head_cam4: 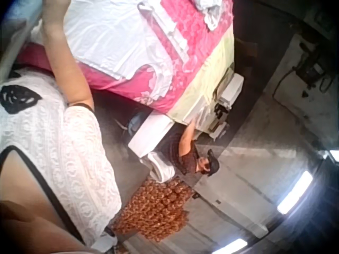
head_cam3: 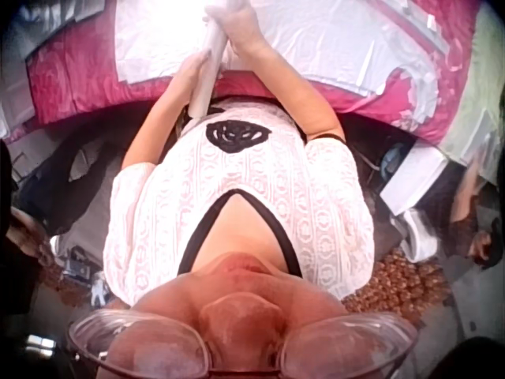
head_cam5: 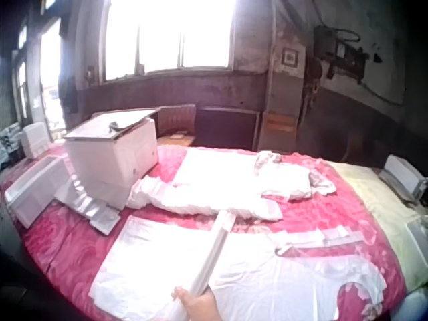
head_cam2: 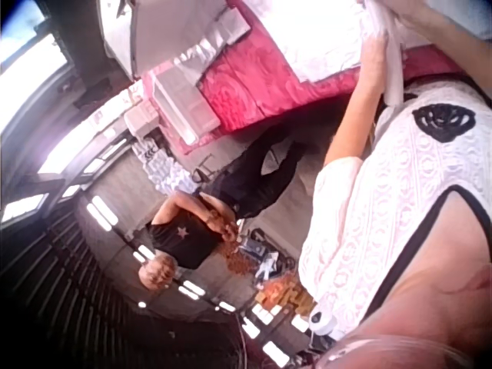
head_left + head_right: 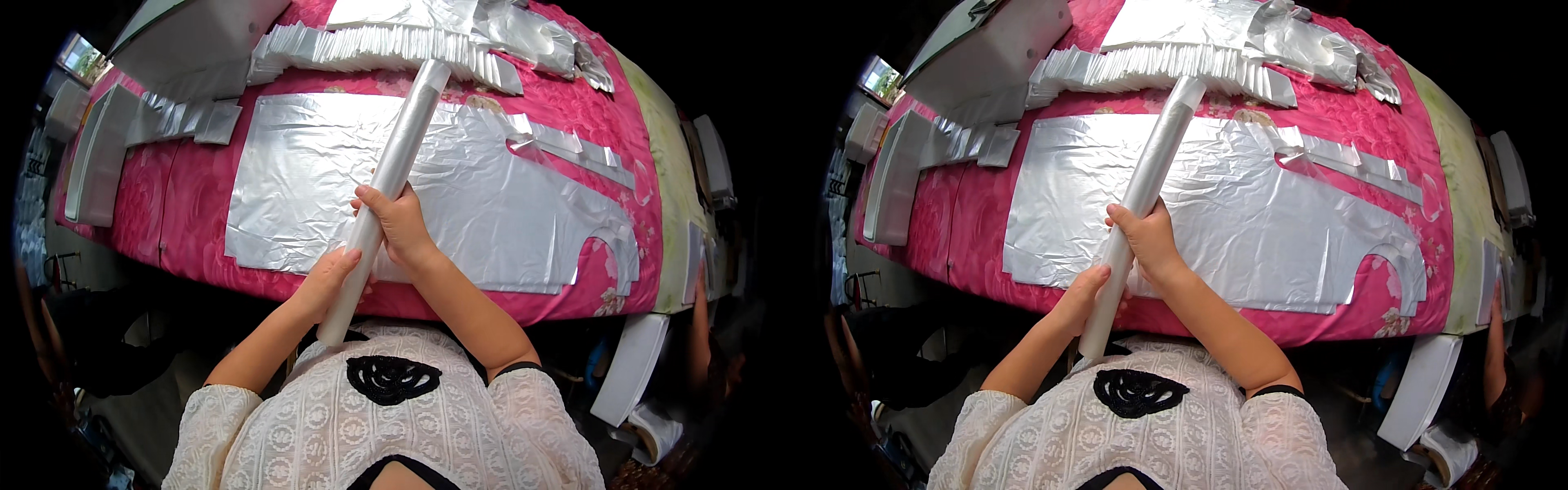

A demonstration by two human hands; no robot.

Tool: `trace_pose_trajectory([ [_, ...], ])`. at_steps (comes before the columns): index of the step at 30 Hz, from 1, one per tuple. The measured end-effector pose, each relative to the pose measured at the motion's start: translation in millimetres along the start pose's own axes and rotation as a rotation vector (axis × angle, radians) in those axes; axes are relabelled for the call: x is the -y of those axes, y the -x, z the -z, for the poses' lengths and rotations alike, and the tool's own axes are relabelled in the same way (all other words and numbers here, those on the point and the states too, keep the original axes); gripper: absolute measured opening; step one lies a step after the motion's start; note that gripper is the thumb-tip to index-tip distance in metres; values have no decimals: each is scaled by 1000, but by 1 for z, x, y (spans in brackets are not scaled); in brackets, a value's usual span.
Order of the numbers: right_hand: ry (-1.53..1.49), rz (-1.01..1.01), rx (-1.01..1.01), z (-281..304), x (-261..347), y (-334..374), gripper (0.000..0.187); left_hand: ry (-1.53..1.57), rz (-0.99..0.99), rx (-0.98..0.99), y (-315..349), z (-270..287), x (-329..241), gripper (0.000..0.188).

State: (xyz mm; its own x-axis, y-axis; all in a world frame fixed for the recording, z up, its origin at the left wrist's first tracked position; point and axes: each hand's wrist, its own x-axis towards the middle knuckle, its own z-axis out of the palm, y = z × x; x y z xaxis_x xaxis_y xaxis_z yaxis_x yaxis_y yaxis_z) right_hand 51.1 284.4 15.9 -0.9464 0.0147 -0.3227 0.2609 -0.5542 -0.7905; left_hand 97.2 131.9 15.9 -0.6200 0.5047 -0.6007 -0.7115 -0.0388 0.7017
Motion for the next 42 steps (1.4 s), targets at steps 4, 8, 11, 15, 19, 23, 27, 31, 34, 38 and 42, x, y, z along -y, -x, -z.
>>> trace_pose_trajectory([
  [4,-90,-8,-53,25,9,-23,57,-129,94,90,9,18,10,49],
  [8,-33,187,-246,83,42,-66,52,-226,229,107,25,33,20,38],
  [11,415,346,-378,118,65,-76,43,-244,260,92,35,38,28,33],
  [15,689,222,-155,126,67,-71,28,-273,261,64,39,40,34,29],
  [19,812,-45,-37,111,71,-60,28,-283,273,38,41,35,31,28],
  [23,748,-56,166,118,71,-61,22,-285,253,68,40,38,33,34],
  [27,954,140,-6,135,84,-73,20,-286,298,84,48,43,31,43],
  [31,1016,311,-334,214,125,-93,19,-308,355,195,67,72,27,46],
  [34,994,347,-502,253,155,-83,18,-397,385,259,86,94,10,46],
  [38,1077,404,-457,278,164,-84,17,-679,378,422,79,113,-9,52],
  [42,830,332,-264,220,137,-93,17,-1239,-14,489,36,58,-60,50],
])
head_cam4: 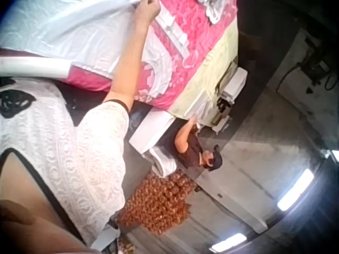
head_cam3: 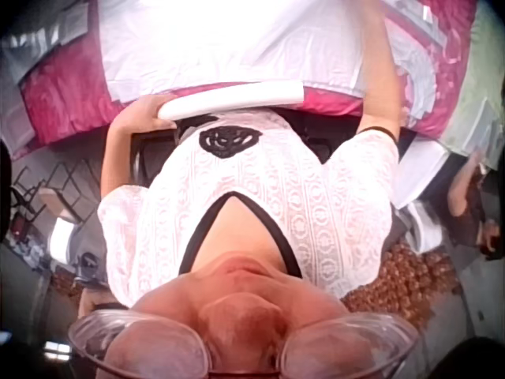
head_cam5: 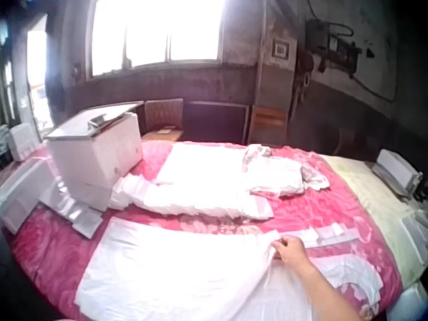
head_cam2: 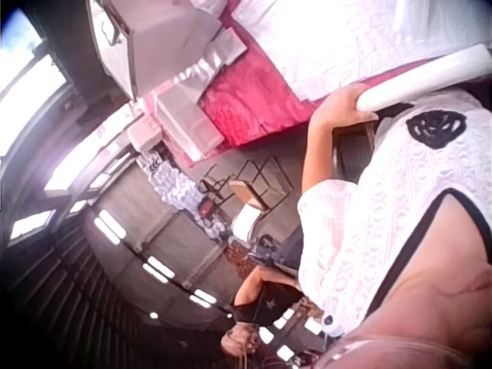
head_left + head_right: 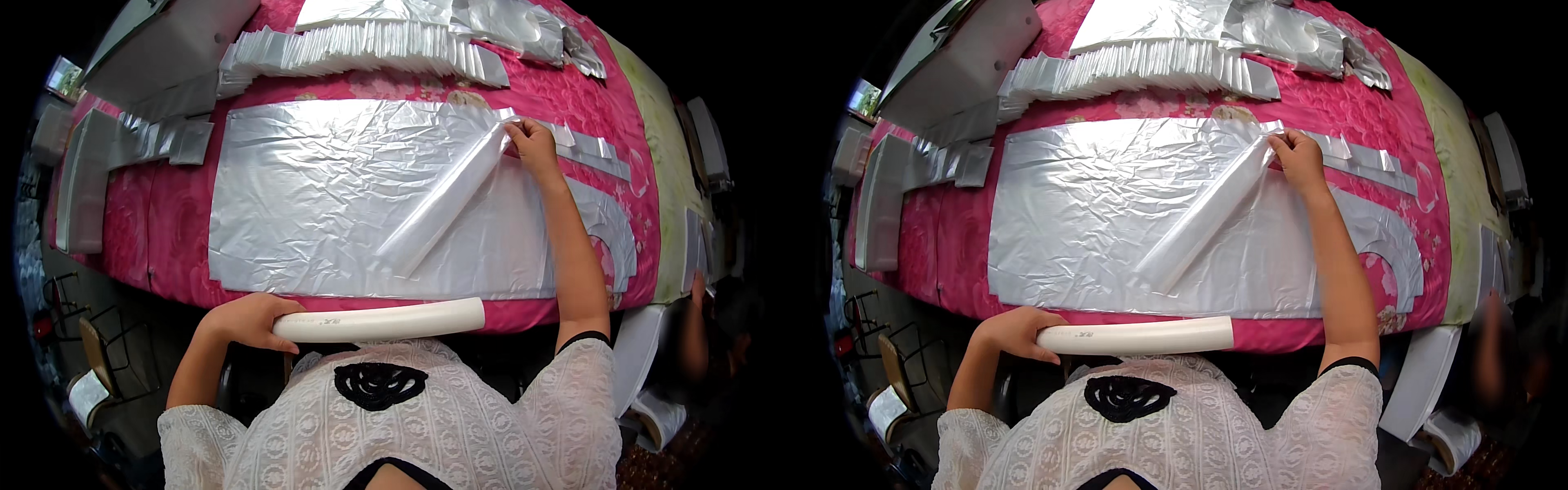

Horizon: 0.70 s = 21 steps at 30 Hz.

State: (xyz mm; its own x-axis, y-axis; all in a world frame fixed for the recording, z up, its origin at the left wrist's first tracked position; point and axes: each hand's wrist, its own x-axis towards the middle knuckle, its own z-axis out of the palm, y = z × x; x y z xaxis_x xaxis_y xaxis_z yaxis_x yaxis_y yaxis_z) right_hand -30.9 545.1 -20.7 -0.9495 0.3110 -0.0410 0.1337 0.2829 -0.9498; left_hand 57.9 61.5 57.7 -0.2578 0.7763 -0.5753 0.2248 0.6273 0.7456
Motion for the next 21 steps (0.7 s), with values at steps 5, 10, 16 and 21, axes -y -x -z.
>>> trace_pose_trajectory([
  [5,129,93,165,-52,21,8,19,-599,-67,-315,-74,29,-41,59],
  [10,180,102,273,-64,18,2,21,-938,-659,-479,-117,14,-46,59],
  [16,234,61,307,-67,21,-3,22,-793,-630,-262,-135,-32,-29,76],
  [21,370,179,36,-74,32,13,34,-765,-578,-305,-134,-54,-25,90],
])
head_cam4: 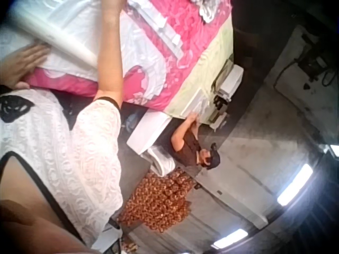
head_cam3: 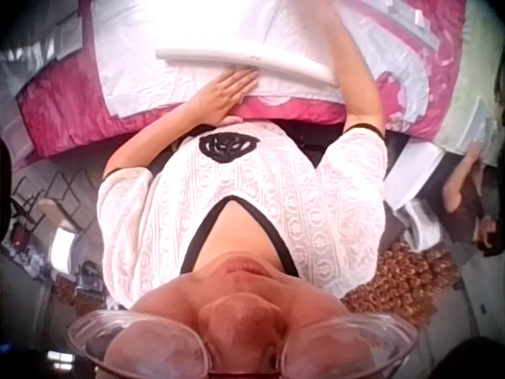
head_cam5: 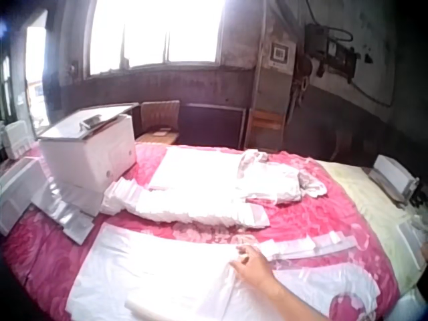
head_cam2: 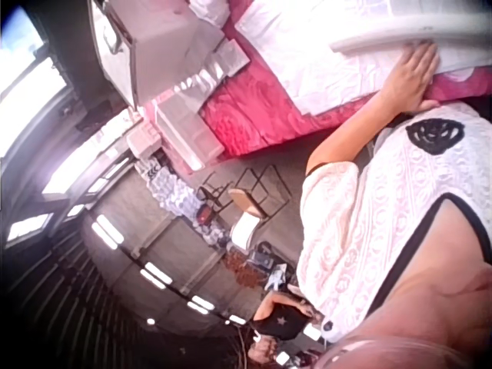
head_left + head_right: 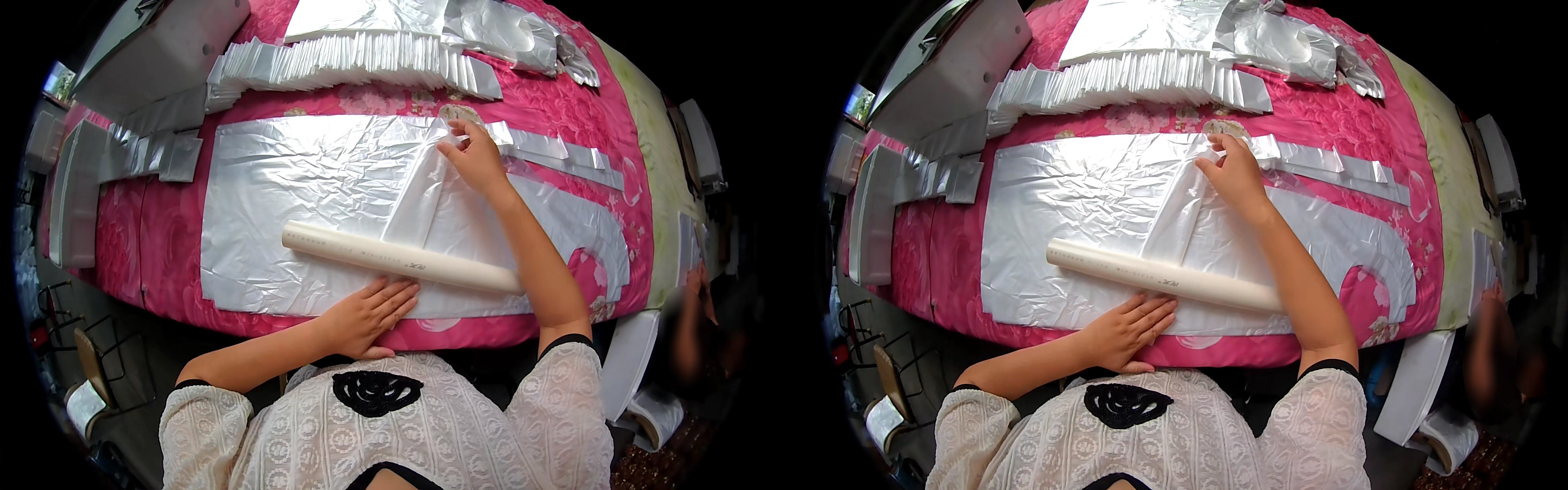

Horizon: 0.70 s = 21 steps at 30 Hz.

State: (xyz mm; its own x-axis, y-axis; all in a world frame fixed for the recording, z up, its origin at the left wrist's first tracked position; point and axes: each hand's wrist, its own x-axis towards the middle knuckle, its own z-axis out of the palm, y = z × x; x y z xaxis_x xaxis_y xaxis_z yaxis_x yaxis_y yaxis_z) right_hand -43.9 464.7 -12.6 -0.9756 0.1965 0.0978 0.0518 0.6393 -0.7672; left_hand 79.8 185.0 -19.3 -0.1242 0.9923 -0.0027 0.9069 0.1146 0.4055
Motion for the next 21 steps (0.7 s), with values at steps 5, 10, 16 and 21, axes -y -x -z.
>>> trace_pose_trajectory([
  [5,183,340,-48,8,47,93,52,-20,75,-51,-3,-13,-17,90],
  [10,349,422,273,4,59,174,56,-37,128,-41,-4,-12,-22,89],
  [16,494,345,33,27,12,144,52,-57,120,-48,-3,-9,-23,88],
  [21,589,105,-219,72,-31,114,52,45,85,-107,-2,0,-17,88],
])
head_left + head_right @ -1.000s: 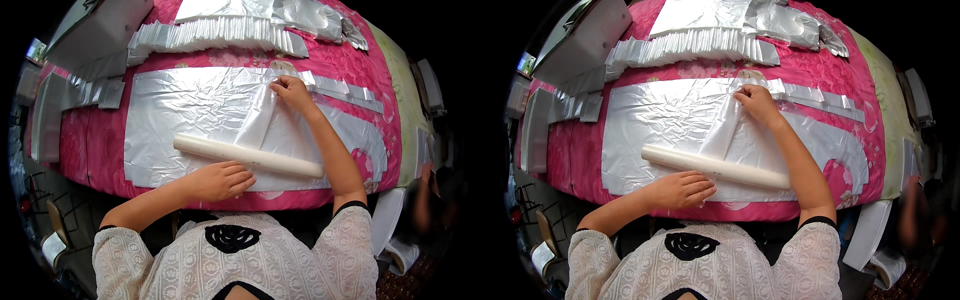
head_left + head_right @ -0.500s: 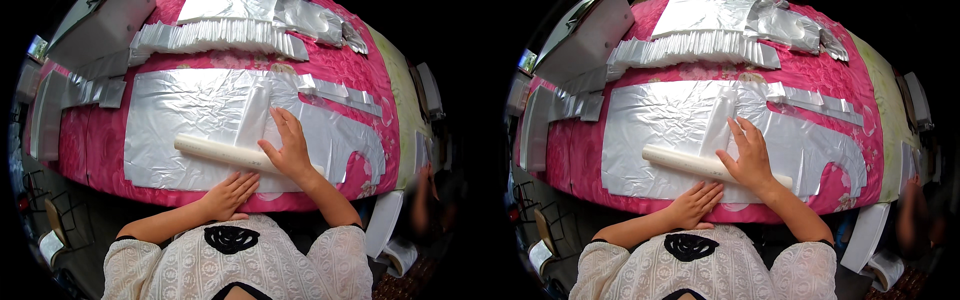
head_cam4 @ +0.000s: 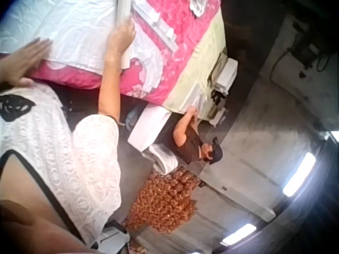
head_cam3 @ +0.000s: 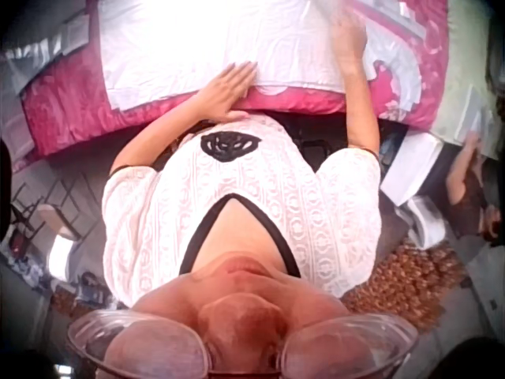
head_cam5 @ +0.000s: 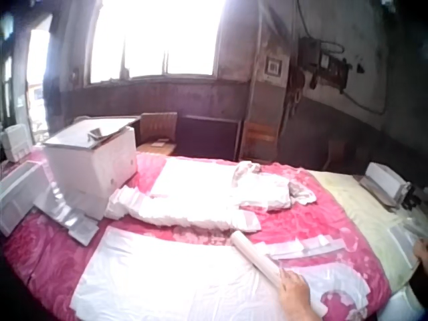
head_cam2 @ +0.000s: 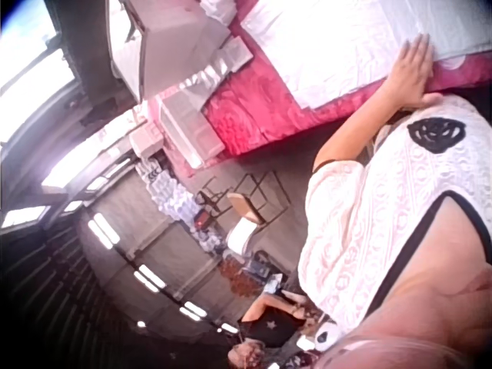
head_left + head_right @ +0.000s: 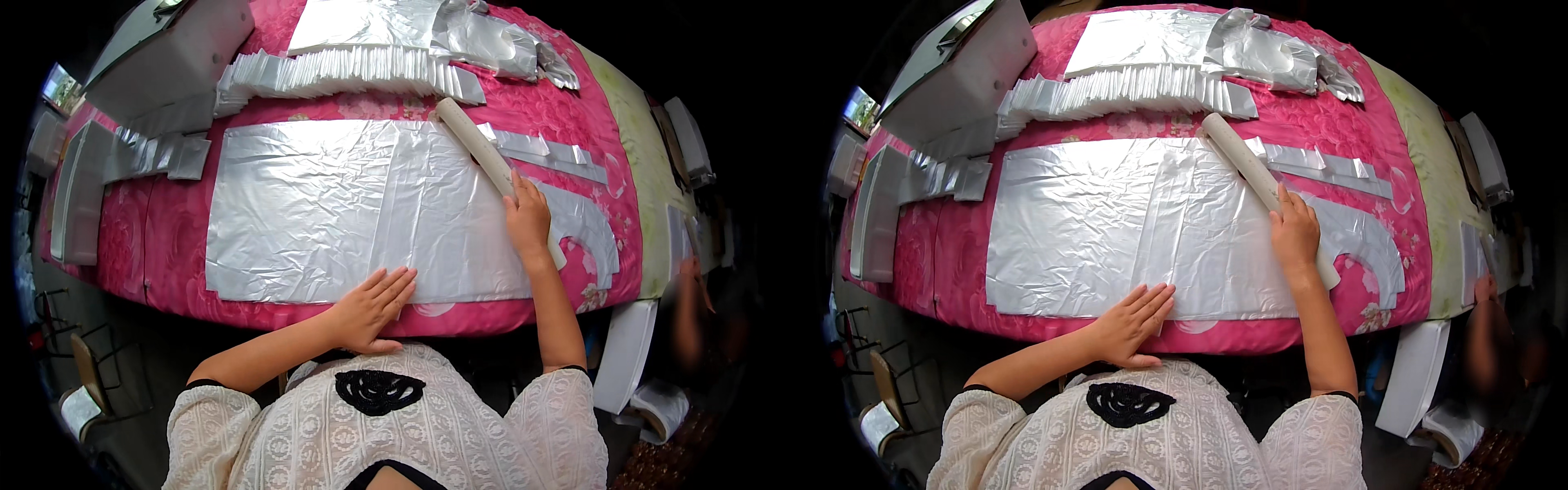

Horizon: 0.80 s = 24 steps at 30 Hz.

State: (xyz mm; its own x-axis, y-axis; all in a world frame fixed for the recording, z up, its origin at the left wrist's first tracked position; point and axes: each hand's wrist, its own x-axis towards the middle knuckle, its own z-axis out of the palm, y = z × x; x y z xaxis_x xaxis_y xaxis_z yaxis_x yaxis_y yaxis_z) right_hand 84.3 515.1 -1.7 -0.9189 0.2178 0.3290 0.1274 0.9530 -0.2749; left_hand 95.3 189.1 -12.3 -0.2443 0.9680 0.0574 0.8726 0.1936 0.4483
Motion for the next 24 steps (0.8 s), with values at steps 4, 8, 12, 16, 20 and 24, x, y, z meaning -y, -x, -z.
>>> trace_pose_trajectory([
  [4,-246,130,194,23,44,17,54,-26,-14,11,4,-1,9,87],
  [8,-320,464,371,16,92,52,50,-114,72,69,7,-17,-7,86],
  [12,-370,521,343,-4,105,36,51,-307,99,66,12,-28,-24,81],
  [16,-361,492,242,-38,104,-24,49,-144,142,21,12,-30,-25,79],
  [20,-315,394,249,-61,98,-88,48,-125,70,46,13,-26,-21,74],
  [24,-239,442,-35,-70,103,-85,41,-34,-91,-19,25,-25,-5,59],
])
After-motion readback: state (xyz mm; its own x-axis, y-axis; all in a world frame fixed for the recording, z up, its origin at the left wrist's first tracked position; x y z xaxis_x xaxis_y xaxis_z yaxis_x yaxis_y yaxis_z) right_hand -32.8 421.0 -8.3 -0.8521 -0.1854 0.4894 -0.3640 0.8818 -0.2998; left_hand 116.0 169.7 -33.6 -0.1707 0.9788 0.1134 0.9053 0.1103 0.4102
